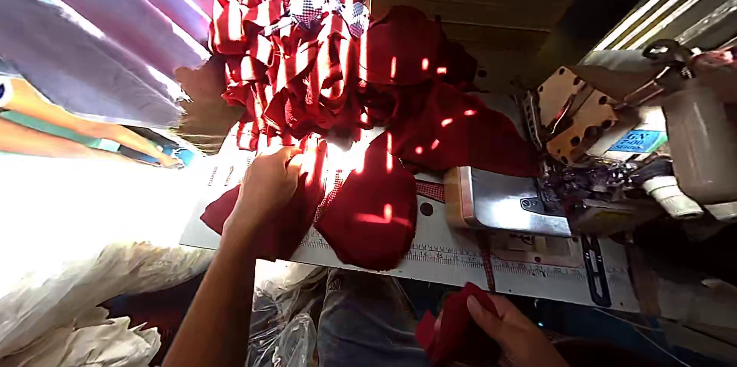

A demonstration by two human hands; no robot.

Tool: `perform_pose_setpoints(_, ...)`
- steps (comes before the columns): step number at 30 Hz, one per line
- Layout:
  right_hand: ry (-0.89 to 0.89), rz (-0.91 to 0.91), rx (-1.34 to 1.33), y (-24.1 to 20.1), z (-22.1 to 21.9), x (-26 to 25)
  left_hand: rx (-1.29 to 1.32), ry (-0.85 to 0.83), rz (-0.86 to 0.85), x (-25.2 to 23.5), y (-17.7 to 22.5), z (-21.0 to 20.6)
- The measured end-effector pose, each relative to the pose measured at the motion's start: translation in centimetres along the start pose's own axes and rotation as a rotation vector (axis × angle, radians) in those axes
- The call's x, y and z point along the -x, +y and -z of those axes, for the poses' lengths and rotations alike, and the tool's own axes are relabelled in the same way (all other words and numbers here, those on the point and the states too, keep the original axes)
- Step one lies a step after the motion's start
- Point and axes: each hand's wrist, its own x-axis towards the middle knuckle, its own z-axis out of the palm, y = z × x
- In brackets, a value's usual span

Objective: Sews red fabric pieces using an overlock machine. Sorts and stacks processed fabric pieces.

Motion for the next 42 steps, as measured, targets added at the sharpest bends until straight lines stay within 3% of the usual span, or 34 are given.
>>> perform_pose_setpoints(4,0.134,0.203,0.304,0.4,2.0,1.2,-0.013,-0.002,0.025,-2.8,-3.2,-1.8)
perform_pose_setpoints(7,0.159,0.236,0.308,-0.1,2.4,1.2,0.099,-0.120,0.196,-4.0,-3.5,-0.6)
perform_pose_setpoints(9,0.195,0.245,0.268,-0.1,2.2,1.1,0.145,-0.162,0.194,-4.3,-3.7,0.1)
perform_pose_setpoints(13,0.172,0.233,0.224,0.1,2.1,0.9,0.141,-0.127,0.123,-4.2,-3.7,0.4)
perform_pose_setpoints(19,0.149,0.245,0.232,0.7,2.4,0.9,-0.065,0.128,-0.098,-2.4,-4.1,-1.0)
perform_pose_setpoints(23,0.136,0.251,0.238,1.0,2.8,1.0,-0.171,0.172,-0.262,-2.4,-5.2,-1.7)
perform_pose_setpoints(30,0.049,0.297,0.300,0.6,3.8,1.5,-0.162,0.213,-0.354,-1.4,-6.4,-2.6)
perform_pose_setpoints(32,0.056,0.315,0.277,0.2,4.1,1.7,-0.174,0.204,-0.361,-1.5,-9.6,-3.9)
perform_pose_setpoints(35,0.100,0.338,0.247,-0.1,4.5,2.1,-0.120,0.208,-0.348,-3.0,-19.7,-7.8)
perform_pose_setpoints(37,0.129,0.341,0.230,0.0,4.9,2.5,-0.070,0.250,-0.407,-4.0,-24.1,-9.2)
perform_pose_setpoints(38,0.139,0.338,0.225,0.1,5.0,2.7,-0.083,0.281,-0.510,-4.2,-23.6,-8.8)
perform_pose_setpoints(39,0.147,0.334,0.228,0.2,5.1,3.0,-0.108,0.297,-0.586,-3.9,-19.7,-7.3)
perform_pose_setpoints(41,0.167,0.326,0.226,0.3,5.4,3.5,-0.133,0.050,-0.155,-0.6,-2.2,-1.1)
perform_pose_setpoints(42,0.173,0.324,0.224,0.4,5.6,3.8,-0.130,-0.035,-0.022,0.0,4.2,1.1)
